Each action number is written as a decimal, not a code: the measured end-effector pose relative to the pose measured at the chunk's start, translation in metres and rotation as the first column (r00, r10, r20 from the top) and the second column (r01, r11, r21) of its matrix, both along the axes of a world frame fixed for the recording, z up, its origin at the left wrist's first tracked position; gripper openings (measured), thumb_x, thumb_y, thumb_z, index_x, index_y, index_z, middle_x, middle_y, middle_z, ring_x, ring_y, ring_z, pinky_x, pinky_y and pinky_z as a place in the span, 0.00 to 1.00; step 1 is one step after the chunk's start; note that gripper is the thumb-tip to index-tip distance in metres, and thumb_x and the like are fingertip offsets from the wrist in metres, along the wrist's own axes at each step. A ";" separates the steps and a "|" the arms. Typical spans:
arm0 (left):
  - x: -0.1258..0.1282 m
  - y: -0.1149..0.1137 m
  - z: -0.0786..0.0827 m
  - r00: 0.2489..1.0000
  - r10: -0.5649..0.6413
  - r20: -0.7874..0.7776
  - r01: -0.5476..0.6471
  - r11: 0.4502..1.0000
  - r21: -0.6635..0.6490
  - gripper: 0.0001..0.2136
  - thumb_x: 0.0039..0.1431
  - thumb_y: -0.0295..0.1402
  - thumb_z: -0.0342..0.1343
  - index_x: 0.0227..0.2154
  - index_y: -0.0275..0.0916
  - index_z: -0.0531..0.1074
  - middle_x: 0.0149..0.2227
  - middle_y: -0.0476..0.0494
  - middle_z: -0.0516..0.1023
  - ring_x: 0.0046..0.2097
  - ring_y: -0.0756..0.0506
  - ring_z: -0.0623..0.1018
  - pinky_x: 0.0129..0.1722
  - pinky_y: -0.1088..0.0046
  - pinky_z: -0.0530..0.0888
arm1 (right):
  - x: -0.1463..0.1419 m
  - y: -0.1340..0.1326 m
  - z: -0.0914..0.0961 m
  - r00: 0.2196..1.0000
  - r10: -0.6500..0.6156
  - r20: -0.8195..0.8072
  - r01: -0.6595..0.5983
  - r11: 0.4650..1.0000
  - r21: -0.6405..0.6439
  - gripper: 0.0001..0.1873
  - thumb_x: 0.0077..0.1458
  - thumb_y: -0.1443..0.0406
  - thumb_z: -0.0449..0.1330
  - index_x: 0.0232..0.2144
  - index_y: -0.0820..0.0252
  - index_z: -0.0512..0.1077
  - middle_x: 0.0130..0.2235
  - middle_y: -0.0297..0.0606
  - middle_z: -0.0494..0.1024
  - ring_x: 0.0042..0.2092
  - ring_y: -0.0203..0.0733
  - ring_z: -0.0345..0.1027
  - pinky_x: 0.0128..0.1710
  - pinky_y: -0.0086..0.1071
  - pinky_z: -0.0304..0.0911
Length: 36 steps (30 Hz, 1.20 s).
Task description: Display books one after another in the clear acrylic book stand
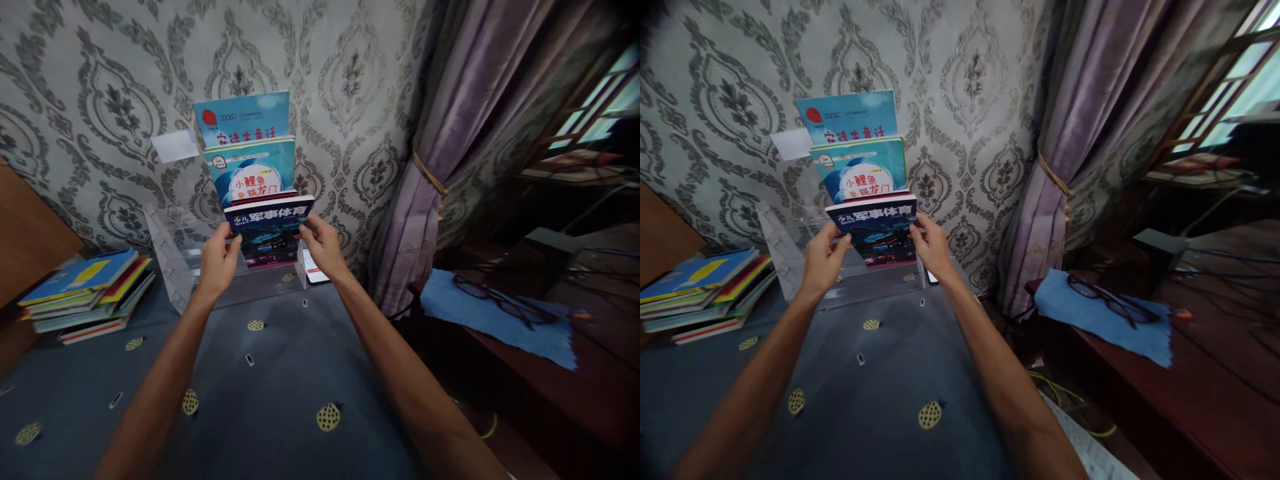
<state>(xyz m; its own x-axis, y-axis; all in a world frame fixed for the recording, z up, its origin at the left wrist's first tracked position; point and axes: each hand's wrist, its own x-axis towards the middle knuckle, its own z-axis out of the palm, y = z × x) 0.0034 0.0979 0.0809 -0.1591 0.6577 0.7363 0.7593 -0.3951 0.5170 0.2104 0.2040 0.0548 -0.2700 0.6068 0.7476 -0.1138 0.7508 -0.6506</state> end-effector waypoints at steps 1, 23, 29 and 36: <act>-0.001 0.002 -0.002 1.000 0.005 -0.002 -0.005 1.000 -0.005 0.09 0.63 0.32 0.50 0.45 0.40 0.71 0.38 0.43 0.78 0.41 0.44 0.78 0.39 0.67 0.78 | 0.000 0.001 -0.001 0.999 -0.045 0.020 0.045 0.999 0.025 0.21 0.65 0.51 0.53 0.50 0.54 0.74 0.45 0.43 0.75 0.45 0.46 0.70 0.44 0.42 0.73; 0.007 0.012 -0.023 0.901 0.356 -0.248 -0.395 0.909 -0.131 0.12 0.68 0.35 0.45 0.48 0.37 0.67 0.45 0.31 0.77 0.44 0.36 0.78 0.41 0.61 0.72 | -0.010 0.016 -0.027 0.909 -0.390 0.144 0.379 0.920 0.096 0.17 0.59 0.65 0.53 0.50 0.58 0.72 0.43 0.46 0.78 0.44 0.50 0.71 0.47 0.44 0.68; 0.005 0.015 -0.025 0.857 0.383 -0.344 -0.458 0.872 -0.170 0.11 0.69 0.34 0.43 0.43 0.39 0.69 0.38 0.34 0.80 0.38 0.37 0.79 0.35 0.66 0.69 | -0.014 0.018 -0.026 0.907 -0.397 0.139 0.388 0.917 0.088 0.15 0.60 0.65 0.52 0.45 0.59 0.75 0.42 0.47 0.78 0.44 0.51 0.70 0.47 0.44 0.67; 0.001 0.026 -0.027 0.870 0.373 -0.322 -0.429 0.895 -0.122 0.11 0.69 0.32 0.43 0.37 0.39 0.70 0.35 0.37 0.80 0.36 0.40 0.79 0.35 0.69 0.67 | -0.022 0.024 -0.024 0.888 -0.449 0.100 0.441 0.893 0.088 0.17 0.59 0.67 0.51 0.43 0.58 0.78 0.37 0.44 0.77 0.39 0.48 0.69 0.44 0.40 0.66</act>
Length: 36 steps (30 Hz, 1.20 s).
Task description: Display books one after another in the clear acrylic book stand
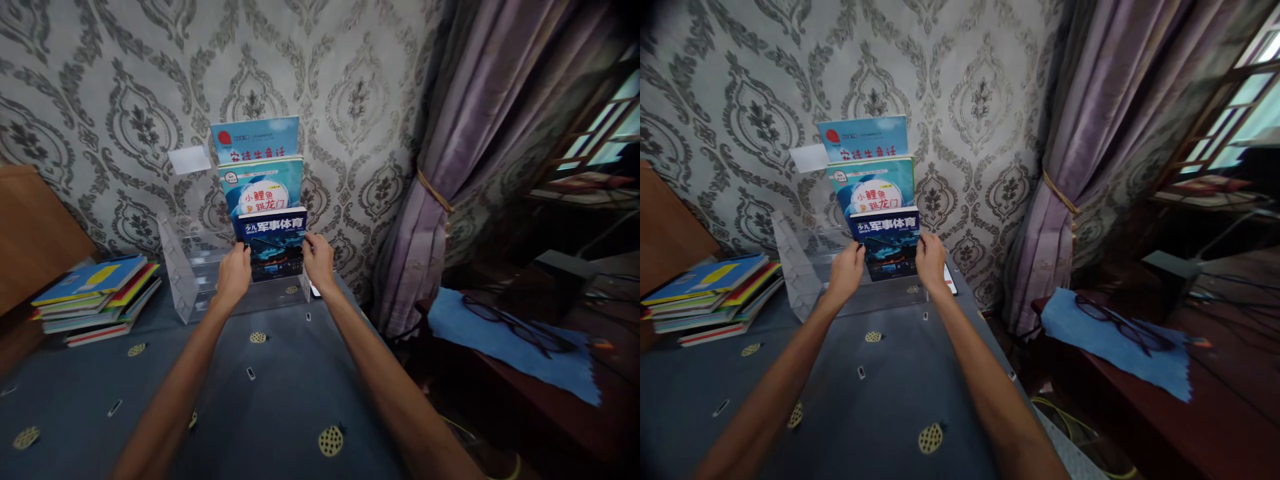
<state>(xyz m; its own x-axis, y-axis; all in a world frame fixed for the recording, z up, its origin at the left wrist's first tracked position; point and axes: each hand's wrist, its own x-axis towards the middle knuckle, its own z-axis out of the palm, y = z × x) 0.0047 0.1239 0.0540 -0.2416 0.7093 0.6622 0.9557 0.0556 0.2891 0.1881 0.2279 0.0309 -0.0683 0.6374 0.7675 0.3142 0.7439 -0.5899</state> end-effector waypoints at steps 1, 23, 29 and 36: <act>0.000 0.001 0.000 1.000 0.001 -0.003 -0.001 1.000 0.006 0.11 0.69 0.32 0.43 0.36 0.40 0.70 0.34 0.38 0.80 0.35 0.40 0.79 0.35 0.69 0.67 | -0.001 0.001 0.000 1.000 -0.005 0.000 0.005 1.000 0.003 0.17 0.59 0.67 0.51 0.43 0.58 0.78 0.37 0.43 0.77 0.39 0.48 0.69 0.43 0.40 0.66; 0.000 0.002 -0.002 0.996 0.037 0.084 -0.035 0.999 -0.029 0.08 0.69 0.33 0.45 0.40 0.40 0.69 0.34 0.39 0.80 0.39 0.39 0.79 0.38 0.68 0.68 | 0.001 0.005 -0.002 1.000 -0.011 -0.001 0.011 0.999 -0.046 0.19 0.59 0.67 0.51 0.47 0.60 0.78 0.38 0.46 0.77 0.41 0.50 0.70 0.45 0.43 0.67; 0.004 0.001 -0.001 0.995 0.086 0.045 -0.083 0.994 -0.064 0.11 0.69 0.34 0.43 0.42 0.39 0.70 0.36 0.38 0.80 0.40 0.39 0.79 0.37 0.68 0.67 | 0.002 0.007 -0.003 0.997 -0.068 0.046 0.069 0.997 -0.028 0.19 0.60 0.68 0.51 0.47 0.60 0.79 0.37 0.44 0.79 0.38 0.48 0.72 0.44 0.41 0.67; 0.004 0.002 -0.009 0.995 0.059 0.080 -0.061 0.998 0.029 0.12 0.68 0.34 0.44 0.40 0.37 0.72 0.35 0.38 0.80 0.39 0.39 0.79 0.37 0.68 0.67 | 0.004 0.008 -0.002 1.000 -0.009 -0.018 0.008 0.998 -0.067 0.17 0.57 0.67 0.53 0.44 0.59 0.80 0.41 0.44 0.82 0.42 0.48 0.75 0.46 0.41 0.69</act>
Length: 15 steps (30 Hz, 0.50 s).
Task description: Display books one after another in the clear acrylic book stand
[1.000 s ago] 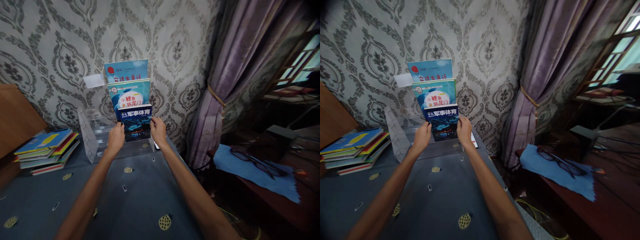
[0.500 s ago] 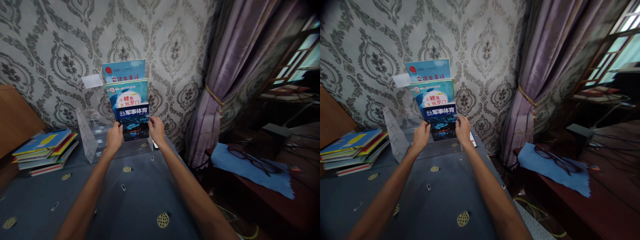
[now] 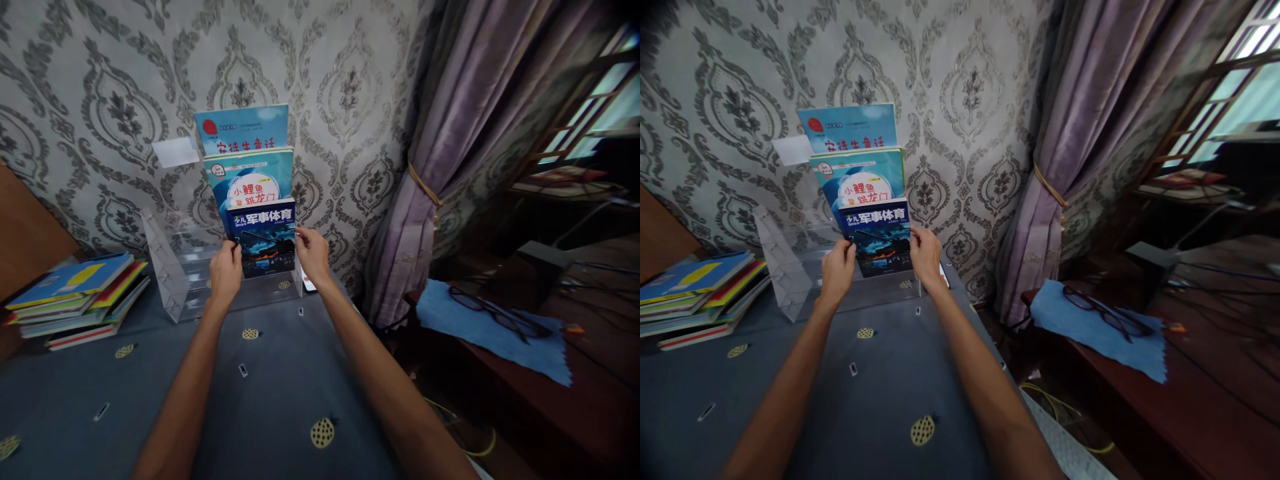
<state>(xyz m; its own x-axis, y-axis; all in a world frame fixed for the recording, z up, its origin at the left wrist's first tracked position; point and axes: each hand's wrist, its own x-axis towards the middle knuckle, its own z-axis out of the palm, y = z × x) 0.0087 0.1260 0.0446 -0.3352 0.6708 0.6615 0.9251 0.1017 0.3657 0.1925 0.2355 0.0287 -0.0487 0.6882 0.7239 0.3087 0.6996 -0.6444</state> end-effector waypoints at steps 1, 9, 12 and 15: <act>0.000 0.000 -0.001 1.000 -0.006 0.007 0.006 1.000 0.011 0.12 0.68 0.35 0.44 0.40 0.38 0.72 0.35 0.38 0.80 0.38 0.40 0.79 0.38 0.68 0.67 | 0.001 0.000 0.001 1.000 0.021 -0.011 -0.021 1.000 -0.015 0.17 0.57 0.67 0.54 0.43 0.59 0.80 0.41 0.43 0.83 0.43 0.48 0.76 0.47 0.42 0.69; -0.002 -0.002 -0.001 0.996 -0.066 0.051 0.065 0.997 0.030 0.11 0.68 0.35 0.45 0.40 0.37 0.72 0.33 0.40 0.79 0.36 0.41 0.78 0.37 0.67 0.68 | 0.012 -0.001 0.011 0.995 0.091 -0.032 -0.094 0.989 -0.114 0.16 0.55 0.67 0.54 0.41 0.59 0.80 0.34 0.40 0.83 0.35 0.46 0.77 0.41 0.40 0.71; -0.002 -0.002 -0.001 0.995 -0.080 0.058 0.077 0.996 0.044 0.11 0.68 0.35 0.45 0.40 0.37 0.72 0.34 0.40 0.79 0.37 0.41 0.78 0.38 0.67 0.68 | 0.014 -0.004 0.015 0.996 0.083 -0.044 -0.088 0.990 -0.108 0.17 0.54 0.66 0.53 0.40 0.60 0.79 0.31 0.38 0.81 0.32 0.44 0.76 0.38 0.38 0.70; -0.001 -0.003 0.000 0.994 -0.087 0.066 0.083 0.995 0.054 0.11 0.68 0.35 0.45 0.41 0.37 0.72 0.34 0.40 0.79 0.37 0.41 0.78 0.39 0.67 0.69 | 0.013 -0.008 0.017 0.994 0.094 -0.064 -0.100 0.989 -0.104 0.17 0.54 0.66 0.53 0.40 0.61 0.79 0.30 0.38 0.80 0.31 0.43 0.74 0.35 0.36 0.69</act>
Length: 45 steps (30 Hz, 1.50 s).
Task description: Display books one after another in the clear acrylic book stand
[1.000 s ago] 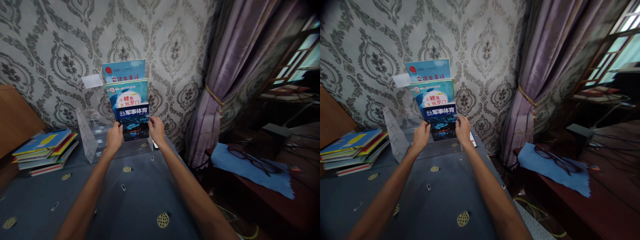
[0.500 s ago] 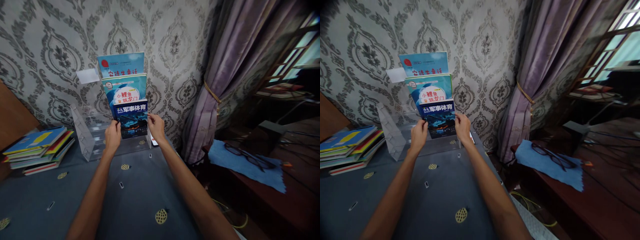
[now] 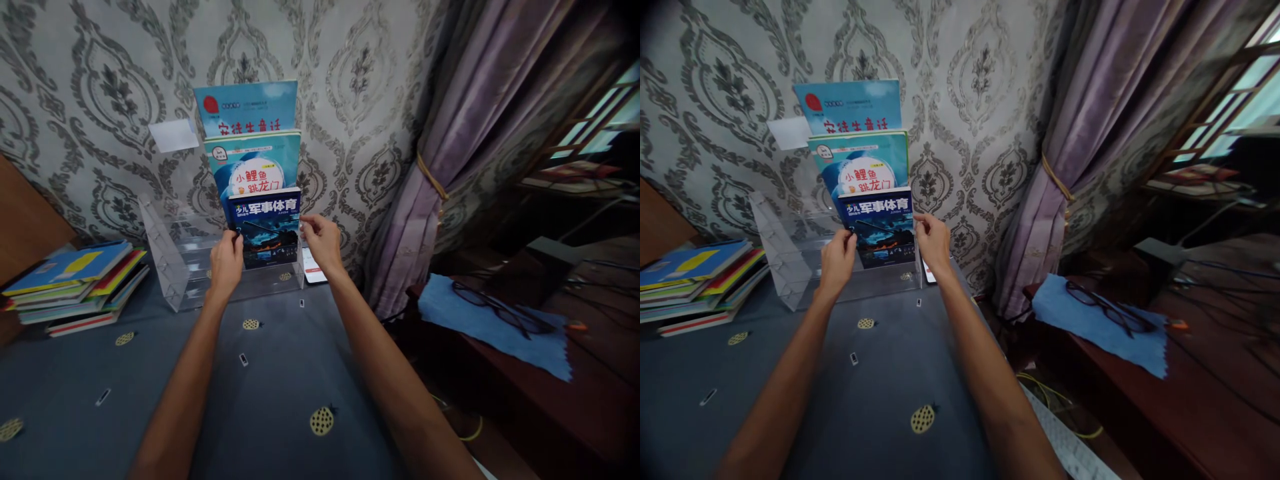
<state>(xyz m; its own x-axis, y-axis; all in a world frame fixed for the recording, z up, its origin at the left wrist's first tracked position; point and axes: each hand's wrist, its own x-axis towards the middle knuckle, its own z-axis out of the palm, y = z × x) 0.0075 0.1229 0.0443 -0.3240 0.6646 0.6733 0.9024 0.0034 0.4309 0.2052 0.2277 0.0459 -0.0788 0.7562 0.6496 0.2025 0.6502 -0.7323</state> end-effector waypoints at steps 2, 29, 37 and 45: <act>0.001 -0.001 0.001 1.000 0.005 0.002 -0.005 1.000 -0.001 0.12 0.68 0.35 0.45 0.41 0.37 0.72 0.34 0.40 0.79 0.37 0.41 0.78 0.39 0.67 0.68 | -0.002 -0.001 0.000 1.000 0.012 -0.016 -0.012 1.000 0.000 0.17 0.53 0.65 0.53 0.40 0.61 0.79 0.30 0.38 0.80 0.31 0.43 0.74 0.35 0.36 0.69; -0.001 -0.003 -0.001 0.997 0.040 0.058 -0.042 0.999 0.033 0.11 0.68 0.37 0.45 0.43 0.41 0.71 0.38 0.40 0.81 0.41 0.41 0.79 0.42 0.65 0.70 | -0.008 -0.001 -0.004 0.995 0.048 -0.087 -0.051 0.998 -0.029 0.17 0.55 0.64 0.53 0.44 0.61 0.76 0.34 0.40 0.81 0.32 0.41 0.76 0.38 0.38 0.72; 0.004 -0.008 0.005 0.998 -0.025 0.066 0.011 0.980 0.200 0.13 0.68 0.34 0.46 0.52 0.37 0.64 0.45 0.37 0.77 0.45 0.40 0.78 0.46 0.61 0.74 | -0.004 0.001 -0.002 0.997 0.050 -0.065 -0.054 0.997 -0.046 0.17 0.55 0.65 0.53 0.44 0.62 0.76 0.32 0.39 0.81 0.33 0.43 0.77 0.38 0.38 0.71; 0.018 -0.015 0.015 0.996 -0.066 -0.063 0.081 0.958 0.277 0.14 0.67 0.30 0.47 0.53 0.43 0.67 0.52 0.37 0.68 0.57 0.38 0.70 0.56 0.54 0.70 | -0.002 -0.004 0.003 0.996 0.052 -0.073 -0.055 0.998 -0.042 0.16 0.55 0.64 0.54 0.42 0.60 0.76 0.33 0.40 0.81 0.32 0.41 0.76 0.36 0.36 0.71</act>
